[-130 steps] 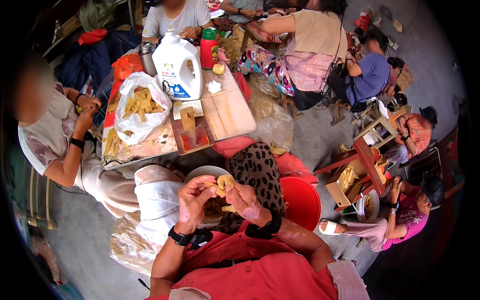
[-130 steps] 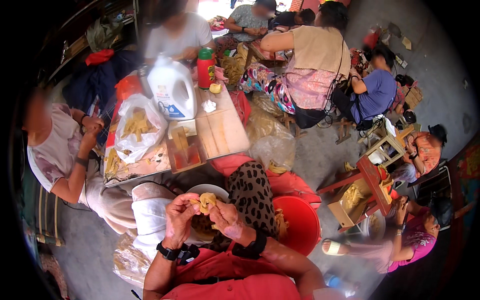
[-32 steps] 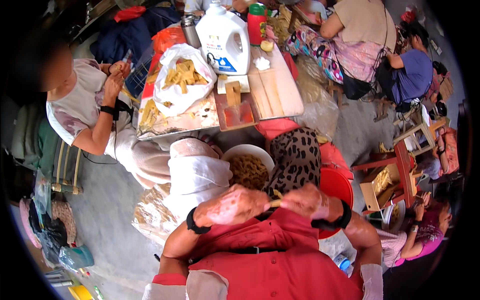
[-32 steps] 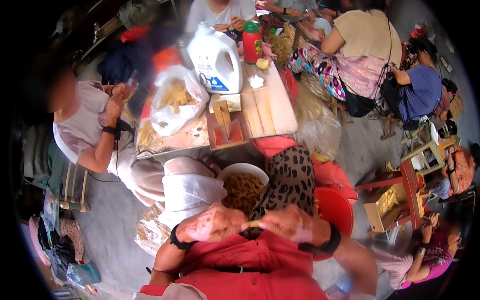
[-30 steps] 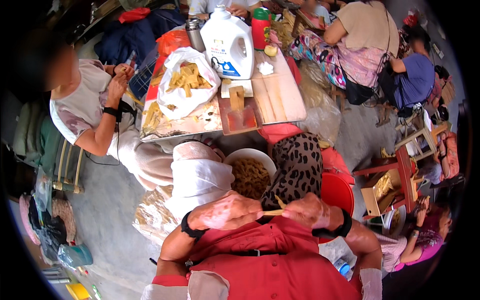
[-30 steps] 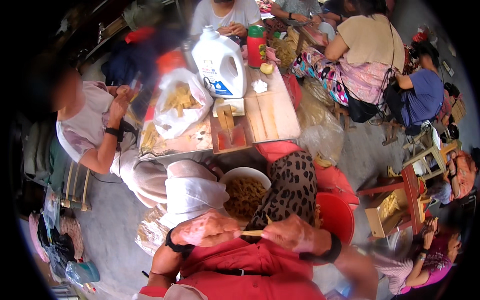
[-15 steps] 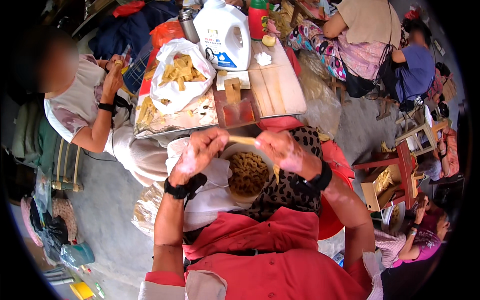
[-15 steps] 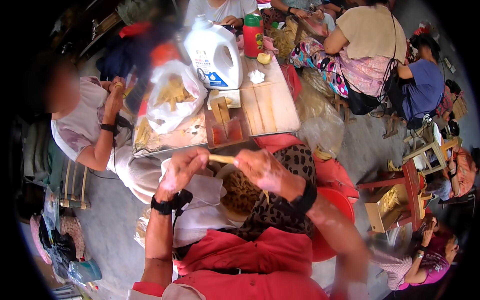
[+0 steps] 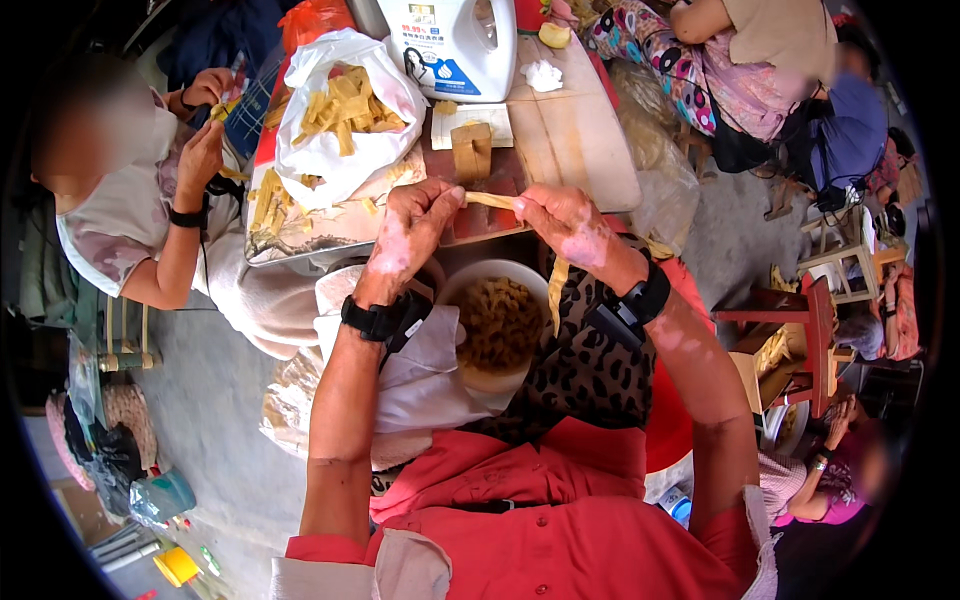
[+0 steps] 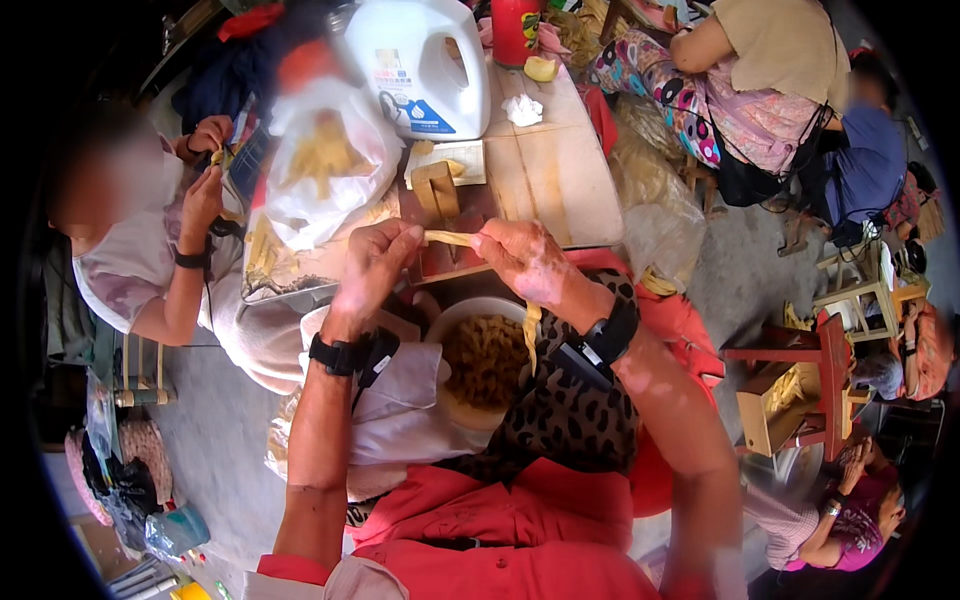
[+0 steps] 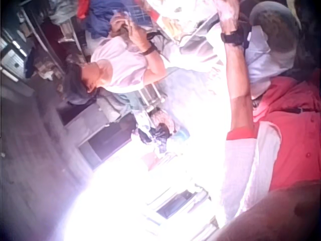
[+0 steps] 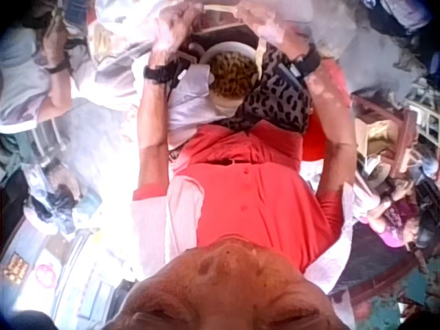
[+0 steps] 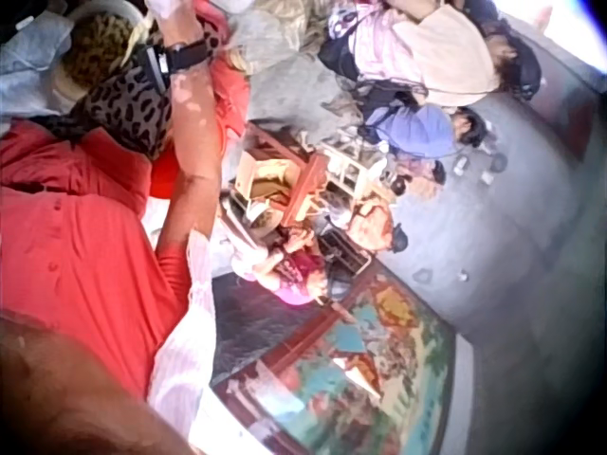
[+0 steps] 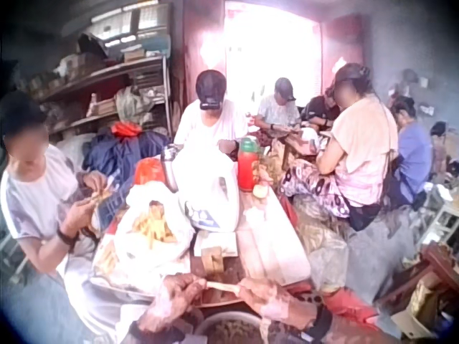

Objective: The person prepares pieces of dough by hand, folding and shaping them one by one. The person takes a strip of dough, folds it into a specific shape, and places the finished piece into a bowl or bucket.

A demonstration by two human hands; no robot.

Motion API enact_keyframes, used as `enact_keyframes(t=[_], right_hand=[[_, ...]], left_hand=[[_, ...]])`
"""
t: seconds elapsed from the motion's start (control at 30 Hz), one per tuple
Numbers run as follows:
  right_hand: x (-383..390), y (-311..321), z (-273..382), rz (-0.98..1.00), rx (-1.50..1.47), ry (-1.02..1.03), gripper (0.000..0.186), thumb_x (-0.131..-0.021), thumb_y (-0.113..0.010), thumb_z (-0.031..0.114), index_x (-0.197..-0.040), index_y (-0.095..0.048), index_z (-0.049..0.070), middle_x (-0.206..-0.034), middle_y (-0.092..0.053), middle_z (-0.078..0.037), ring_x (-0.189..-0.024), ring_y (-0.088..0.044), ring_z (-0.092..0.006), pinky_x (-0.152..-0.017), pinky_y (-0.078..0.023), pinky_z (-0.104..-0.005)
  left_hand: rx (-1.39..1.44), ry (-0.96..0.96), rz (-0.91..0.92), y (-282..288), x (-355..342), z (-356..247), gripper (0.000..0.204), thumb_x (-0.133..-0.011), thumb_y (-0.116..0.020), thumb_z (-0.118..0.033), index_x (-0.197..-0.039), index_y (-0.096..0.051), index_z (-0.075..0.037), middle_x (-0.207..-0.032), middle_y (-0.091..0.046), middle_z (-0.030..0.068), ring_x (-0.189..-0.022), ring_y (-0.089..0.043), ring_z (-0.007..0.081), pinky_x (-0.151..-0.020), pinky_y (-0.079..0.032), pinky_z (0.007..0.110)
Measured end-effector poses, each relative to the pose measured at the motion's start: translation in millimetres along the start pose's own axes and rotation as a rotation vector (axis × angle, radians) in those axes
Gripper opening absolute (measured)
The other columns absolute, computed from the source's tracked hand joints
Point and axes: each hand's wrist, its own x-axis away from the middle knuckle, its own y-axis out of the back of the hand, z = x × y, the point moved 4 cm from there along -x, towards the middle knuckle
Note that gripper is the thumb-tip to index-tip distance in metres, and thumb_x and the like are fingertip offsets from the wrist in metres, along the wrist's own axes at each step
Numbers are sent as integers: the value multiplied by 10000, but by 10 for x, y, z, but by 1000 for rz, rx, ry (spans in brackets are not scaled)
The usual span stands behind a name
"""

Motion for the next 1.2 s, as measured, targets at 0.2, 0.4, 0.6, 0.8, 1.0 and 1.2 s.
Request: enact_keyframes(t=[0.2, 0.4, 0.6, 0.8, 1.0, 1.2], right_hand=[[-25, -57, -125, 40, 60, -17, 201, -915, -541, 153, -787, -534, -2, -625, -482, -165, -554, -471, -289, -530, -389, -367], [389, -73, -214, 44, 111, 27, 145, -891, -544, 108, -800, -567, -2, -661, -542, -164, -592, -554, -283, -544, -426, -365], [836, -70, 242, 10, -50, -27, 128, -900, -537, 79, -807, -556, -7, -632, -534, -126, -558, -562, -242, -511, -415, -327], [1100, -45, 679, 70, -76, -65, 130, -926, -515, 105, -840, -557, 17, -600, -492, -81, -498, -504, -179, -477, -377, -304], [1350, -27, 1007, 55, -135, 9, 184, -938, -530, 166, -838, -568, 16, -558, -460, -100, -465, -466, -163, -459, -363, -306], [1474, -34, 1256, 84, -75, 22, 179, -946, -514, 175, -878, -566, 18, -564, -469, -112, -464, -462, -175, -456, -356, -312]], left_hand=[[18, -10, -80, -65, -90, 143, 243, -928, -541, -190, -837, -626, 19, -599, -470, -34, -562, -368, 63, -500, -316, 239], [-155, -26, -69, 107, 142, 424, 280, -928, -508, -225, -899, -651, 15, -557, -488, 25, -509, -417, 100, -464, -343, 286], [-265, -213, 74, -203, 618, -176, 321, -954, -503, -246, -931, -627, 50, -763, -617, 81, -653, -544, 156, -603, -442, 289], [-173, -329, 159, -500, 1034, -574, 253, -926, -519, -158, -1026, -598, 61, -946, -624, 213, -901, -598, 355, -786, -472, 367], [-62, -194, 315, -652, 1374, -585, 191, -917, -583, -163, -978, -636, 10, -785, -611, 41, -717, -550, 94, -639, -452, 240], [-89, -268, 223, -442, 1542, -696, 102, -880, -597, -67, -877, -632, 29, -714, -606, 82, -630, -529, 122, -572, -436, 270]])
